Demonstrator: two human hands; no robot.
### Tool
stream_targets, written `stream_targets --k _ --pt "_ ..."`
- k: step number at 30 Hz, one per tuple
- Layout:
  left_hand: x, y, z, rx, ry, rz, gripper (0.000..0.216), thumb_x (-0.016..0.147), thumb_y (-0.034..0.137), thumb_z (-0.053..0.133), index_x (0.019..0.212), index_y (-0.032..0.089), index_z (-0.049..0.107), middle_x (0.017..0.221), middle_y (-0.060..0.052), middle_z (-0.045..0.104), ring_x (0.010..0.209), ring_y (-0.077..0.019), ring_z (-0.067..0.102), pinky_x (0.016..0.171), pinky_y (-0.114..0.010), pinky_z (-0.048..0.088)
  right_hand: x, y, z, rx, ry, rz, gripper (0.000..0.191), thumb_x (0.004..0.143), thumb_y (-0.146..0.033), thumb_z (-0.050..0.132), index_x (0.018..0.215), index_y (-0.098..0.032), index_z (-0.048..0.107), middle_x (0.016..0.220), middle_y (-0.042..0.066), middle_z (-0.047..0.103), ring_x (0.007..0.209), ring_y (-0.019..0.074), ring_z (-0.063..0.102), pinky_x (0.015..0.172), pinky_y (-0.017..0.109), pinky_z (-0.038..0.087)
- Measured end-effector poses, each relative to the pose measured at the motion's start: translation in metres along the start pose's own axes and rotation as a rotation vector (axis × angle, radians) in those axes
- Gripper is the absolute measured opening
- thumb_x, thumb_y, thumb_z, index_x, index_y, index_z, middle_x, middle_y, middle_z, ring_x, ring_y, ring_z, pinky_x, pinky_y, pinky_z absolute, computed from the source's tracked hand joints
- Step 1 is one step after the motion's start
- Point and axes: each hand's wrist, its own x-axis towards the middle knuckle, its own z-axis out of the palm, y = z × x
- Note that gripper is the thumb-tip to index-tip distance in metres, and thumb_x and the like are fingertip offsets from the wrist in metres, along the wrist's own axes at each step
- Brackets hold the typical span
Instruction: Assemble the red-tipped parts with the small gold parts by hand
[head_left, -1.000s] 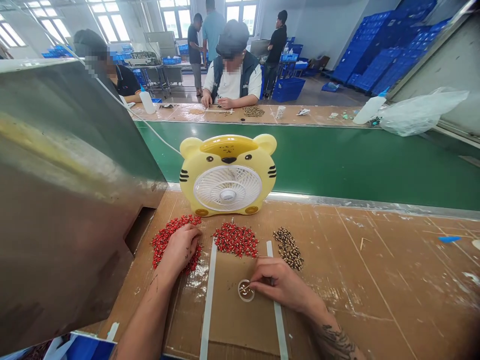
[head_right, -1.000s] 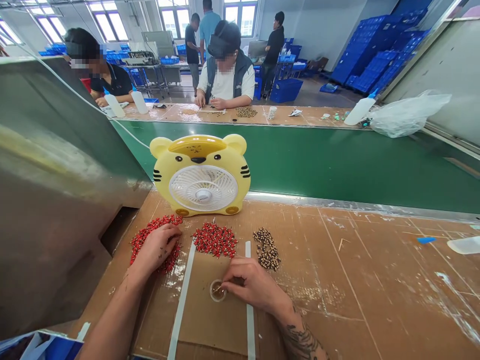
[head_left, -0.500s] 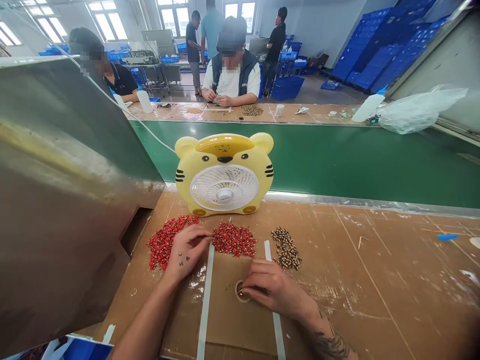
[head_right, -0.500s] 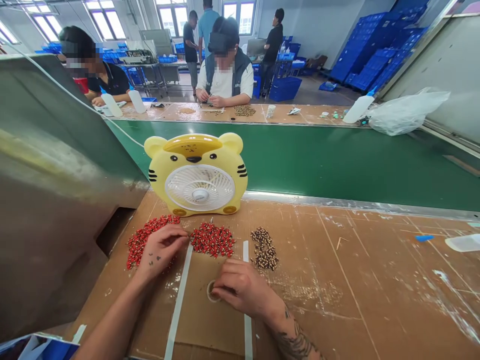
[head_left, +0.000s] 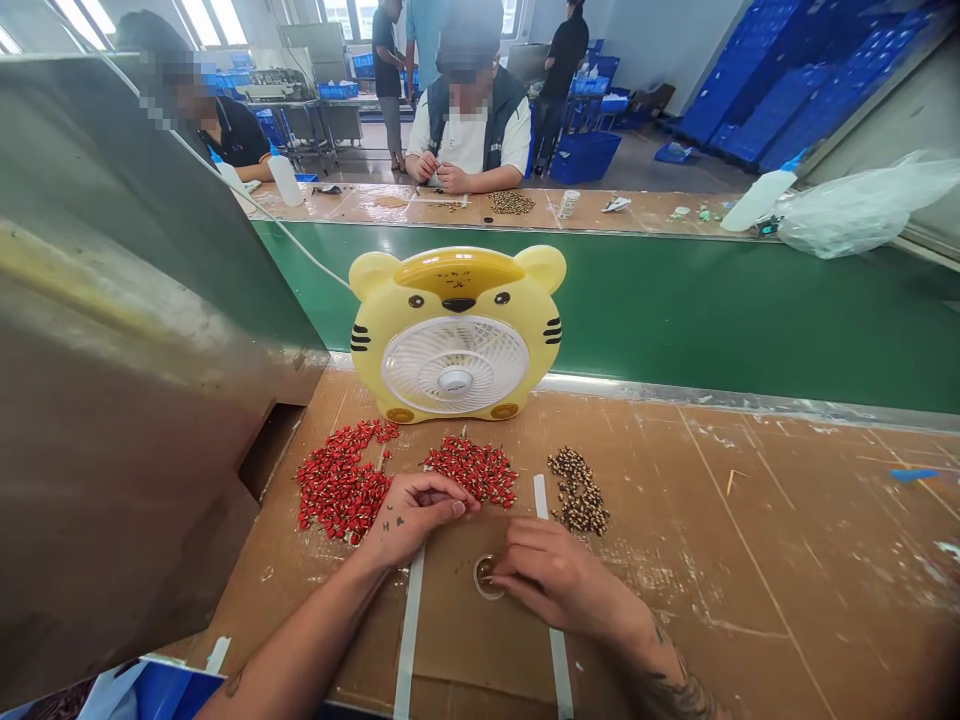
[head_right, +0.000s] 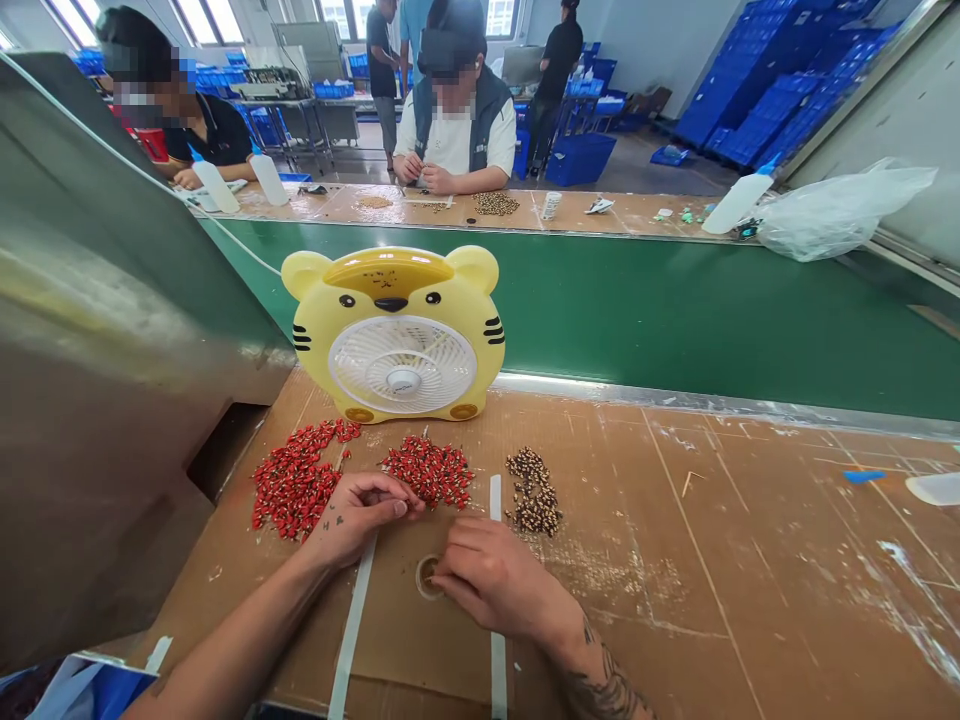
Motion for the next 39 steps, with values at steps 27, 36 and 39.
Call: stream_targets --k 27,36,39 --pt "-0.002 0.0 0.008 -0.024 -0.028 -0.145 0.016 0.067 0.021 0.083 0.081 0.014 0.078 0.067 -0.003 0.074 0.061 -0.0108 0.065 0.064 -0.02 0.049 -0.006 0.003 -0.012 0.233 0.157 0.139 0.017 0.094 -0.022 0.056 0.08 -0.019 0.064 0.068 0.001 0.058 0.066 0.0161 0.053 0.061 0.028 0.041" --pt "-0.003 0.005 0.014 0.037 -0.041 -0.173 0.016 0.066 0.024 0.083 0.078 0.013 0.078 0.066 -0.003 0.074 0.059 -0.0117 0.064 0.063 -0.021 0.047 -0.006 0.001 -0.001 0.337 0.536 0.249 0.012 0.09 -0.014 0.061 0.08 -0.019 0.064 0.067 0.0 0.055 0.062 0.0147 0.051 0.059 0.028 0.039" --pt "-0.004 0.005 0.015 0.058 -0.053 -0.19 0.015 0.067 0.023 0.082 0.078 0.014 0.078 0.067 -0.003 0.075 0.06 -0.0116 0.065 0.063 -0.02 0.047 -0.004 0.001 -0.001 0.33 0.531 0.254 0.012 0.09 -0.013 0.061 0.08 -0.019 0.065 0.067 0.0 0.056 0.063 0.0147 0.052 0.06 0.028 0.039"
